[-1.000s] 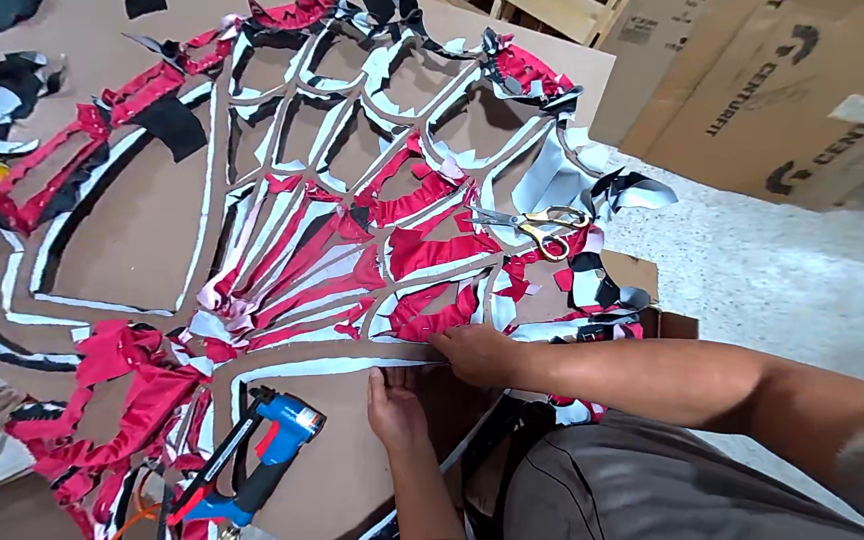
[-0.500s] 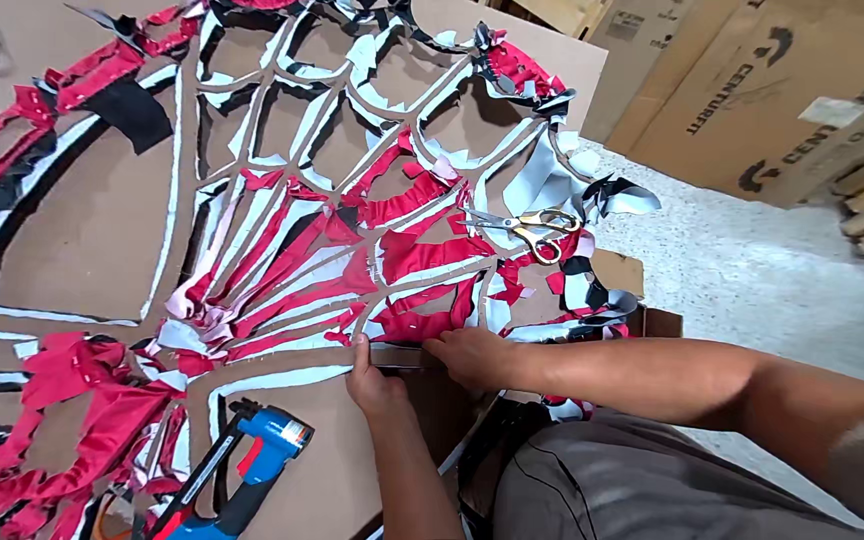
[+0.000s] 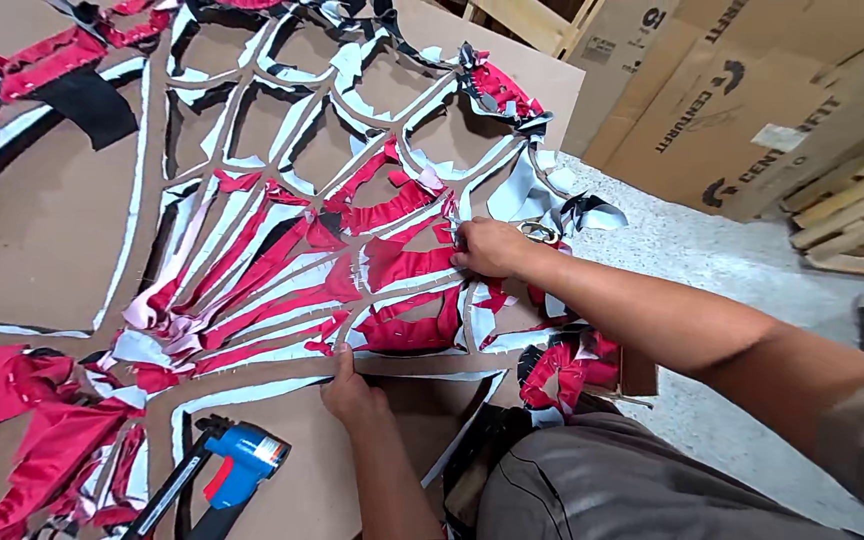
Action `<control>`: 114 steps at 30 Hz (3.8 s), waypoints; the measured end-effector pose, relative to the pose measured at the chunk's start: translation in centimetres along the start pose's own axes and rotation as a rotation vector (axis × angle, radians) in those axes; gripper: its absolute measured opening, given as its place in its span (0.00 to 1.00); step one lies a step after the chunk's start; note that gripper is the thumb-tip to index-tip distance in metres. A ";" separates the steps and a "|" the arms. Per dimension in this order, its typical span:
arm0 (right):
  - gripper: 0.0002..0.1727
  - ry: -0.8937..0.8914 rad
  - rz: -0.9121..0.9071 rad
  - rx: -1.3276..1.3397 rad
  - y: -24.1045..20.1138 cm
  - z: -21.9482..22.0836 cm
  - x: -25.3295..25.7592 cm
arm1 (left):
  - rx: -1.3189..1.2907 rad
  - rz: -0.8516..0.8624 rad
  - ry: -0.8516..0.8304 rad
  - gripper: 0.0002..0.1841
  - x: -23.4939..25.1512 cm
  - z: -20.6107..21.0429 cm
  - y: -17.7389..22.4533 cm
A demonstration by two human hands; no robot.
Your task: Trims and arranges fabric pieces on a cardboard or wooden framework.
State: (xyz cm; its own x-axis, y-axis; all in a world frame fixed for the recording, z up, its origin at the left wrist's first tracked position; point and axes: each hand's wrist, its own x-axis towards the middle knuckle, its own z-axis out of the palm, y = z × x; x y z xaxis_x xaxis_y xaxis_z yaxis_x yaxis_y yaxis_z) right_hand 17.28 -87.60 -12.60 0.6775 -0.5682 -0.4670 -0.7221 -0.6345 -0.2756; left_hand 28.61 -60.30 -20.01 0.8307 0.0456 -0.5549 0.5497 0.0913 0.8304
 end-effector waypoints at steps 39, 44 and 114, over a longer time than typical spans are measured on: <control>0.33 -0.097 0.020 0.274 4.7 0.1 0.6 | 0.121 0.022 -0.108 0.22 1.5 -2.6 0.1; 0.30 -0.498 -0.026 0.560 5.7 1.4 3.7 | 0.074 -0.008 -0.114 0.25 1.2 -2.3 -0.1; 0.28 -0.521 -0.037 0.609 4.6 2.5 2.8 | 0.074 -0.067 0.044 0.27 -1.8 -1.8 0.5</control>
State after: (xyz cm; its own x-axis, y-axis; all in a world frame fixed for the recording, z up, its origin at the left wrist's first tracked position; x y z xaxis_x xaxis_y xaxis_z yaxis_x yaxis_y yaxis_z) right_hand 15.51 -90.77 -17.27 0.6587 -0.1398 -0.7393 -0.7517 -0.1650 -0.6386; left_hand 27.25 -58.54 -18.73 0.7881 0.0852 -0.6096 0.6102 0.0221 0.7920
